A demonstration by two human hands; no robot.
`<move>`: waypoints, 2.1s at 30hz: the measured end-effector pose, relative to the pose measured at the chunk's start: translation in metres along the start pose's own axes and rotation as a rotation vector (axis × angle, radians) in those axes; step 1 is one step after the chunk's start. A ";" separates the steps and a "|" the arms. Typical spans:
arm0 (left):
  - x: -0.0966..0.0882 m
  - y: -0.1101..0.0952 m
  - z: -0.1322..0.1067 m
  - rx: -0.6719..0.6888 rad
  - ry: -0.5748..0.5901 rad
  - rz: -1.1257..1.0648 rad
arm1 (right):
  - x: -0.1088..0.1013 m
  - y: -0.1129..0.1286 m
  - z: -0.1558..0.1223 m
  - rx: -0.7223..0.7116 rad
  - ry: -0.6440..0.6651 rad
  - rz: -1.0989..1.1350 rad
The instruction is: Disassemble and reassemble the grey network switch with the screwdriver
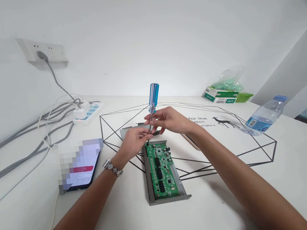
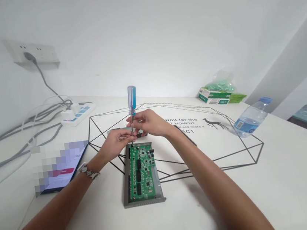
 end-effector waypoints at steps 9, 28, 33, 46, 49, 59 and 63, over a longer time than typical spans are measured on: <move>-0.005 -0.007 -0.004 -0.022 -0.089 0.068 | -0.006 -0.003 0.003 -0.043 -0.115 0.002; -0.003 -0.010 -0.005 0.000 -0.131 0.023 | -0.012 0.007 -0.001 -0.046 -0.226 -0.169; 0.004 -0.012 -0.002 0.011 -0.031 0.044 | -0.004 0.006 -0.002 -0.034 -0.008 -0.041; -0.008 -0.010 -0.009 -0.024 -0.219 0.123 | -0.011 0.001 0.001 -0.118 -0.229 -0.052; -0.009 -0.008 -0.009 -0.015 -0.222 0.085 | -0.012 -0.001 0.001 -0.108 -0.288 -0.085; -0.004 -0.012 -0.006 0.020 -0.131 0.010 | -0.007 0.023 -0.007 -0.141 -0.040 -0.043; 0.001 -0.013 -0.006 0.026 -0.077 0.000 | -0.022 0.025 -0.010 -0.171 -0.247 -0.210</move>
Point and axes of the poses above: each hand's wrist, its own z-axis towards the middle knuckle, its own x-axis out of the palm, y = z × x, the point moved 10 cm from there along z, towards the middle knuckle, and after that the axes turned 12 degrees about y, right-handed, at the moved point
